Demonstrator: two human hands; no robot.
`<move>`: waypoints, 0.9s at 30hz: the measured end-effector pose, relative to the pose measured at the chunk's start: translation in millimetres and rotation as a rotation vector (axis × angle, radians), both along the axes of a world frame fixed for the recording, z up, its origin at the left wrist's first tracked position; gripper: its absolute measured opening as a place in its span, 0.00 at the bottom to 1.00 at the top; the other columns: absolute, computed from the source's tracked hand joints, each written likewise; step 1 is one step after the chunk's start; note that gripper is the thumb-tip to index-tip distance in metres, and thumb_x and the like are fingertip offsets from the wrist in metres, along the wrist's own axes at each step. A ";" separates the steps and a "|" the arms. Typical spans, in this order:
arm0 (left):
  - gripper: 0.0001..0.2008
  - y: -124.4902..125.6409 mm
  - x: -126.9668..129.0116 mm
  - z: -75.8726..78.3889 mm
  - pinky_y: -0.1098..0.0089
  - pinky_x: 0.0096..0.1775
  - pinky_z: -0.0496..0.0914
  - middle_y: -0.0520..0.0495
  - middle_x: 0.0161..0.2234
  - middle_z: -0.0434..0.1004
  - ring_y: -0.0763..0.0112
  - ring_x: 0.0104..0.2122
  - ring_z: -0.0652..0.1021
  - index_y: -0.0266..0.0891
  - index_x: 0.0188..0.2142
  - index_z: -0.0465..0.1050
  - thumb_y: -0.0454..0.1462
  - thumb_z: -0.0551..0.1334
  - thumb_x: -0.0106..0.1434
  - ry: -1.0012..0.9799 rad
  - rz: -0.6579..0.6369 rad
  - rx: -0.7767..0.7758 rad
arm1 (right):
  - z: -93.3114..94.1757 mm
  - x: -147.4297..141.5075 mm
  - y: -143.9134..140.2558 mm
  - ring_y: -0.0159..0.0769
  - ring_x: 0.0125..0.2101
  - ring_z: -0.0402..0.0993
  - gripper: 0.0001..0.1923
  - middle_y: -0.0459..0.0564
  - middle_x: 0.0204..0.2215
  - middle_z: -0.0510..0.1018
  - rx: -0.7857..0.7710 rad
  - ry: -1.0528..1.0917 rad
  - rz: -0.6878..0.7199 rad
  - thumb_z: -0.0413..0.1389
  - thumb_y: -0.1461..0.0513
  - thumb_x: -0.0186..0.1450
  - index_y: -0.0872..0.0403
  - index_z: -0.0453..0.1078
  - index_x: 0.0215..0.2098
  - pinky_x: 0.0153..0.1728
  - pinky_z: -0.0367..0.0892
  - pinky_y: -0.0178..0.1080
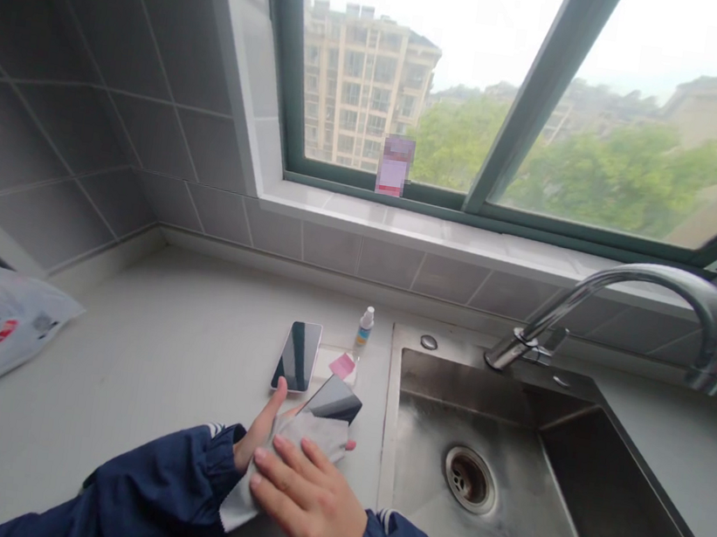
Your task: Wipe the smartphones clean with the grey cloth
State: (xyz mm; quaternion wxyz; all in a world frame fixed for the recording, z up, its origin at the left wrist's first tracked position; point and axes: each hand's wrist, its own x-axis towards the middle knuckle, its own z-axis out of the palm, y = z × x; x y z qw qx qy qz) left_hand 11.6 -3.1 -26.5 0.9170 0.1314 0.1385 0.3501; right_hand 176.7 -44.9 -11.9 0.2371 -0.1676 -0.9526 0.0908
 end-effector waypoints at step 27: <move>0.41 -3.6 4.0 -4.4 0.63 0.60 0.58 0.32 0.48 0.78 0.56 0.54 0.74 0.25 0.55 0.69 0.60 0.48 0.64 -0.002 0.093 -0.018 | -6.7 7.7 10.4 0.52 0.67 0.45 0.35 0.60 0.67 0.54 -0.039 -0.022 -0.242 0.46 0.48 0.71 0.61 0.49 0.69 0.64 0.51 0.54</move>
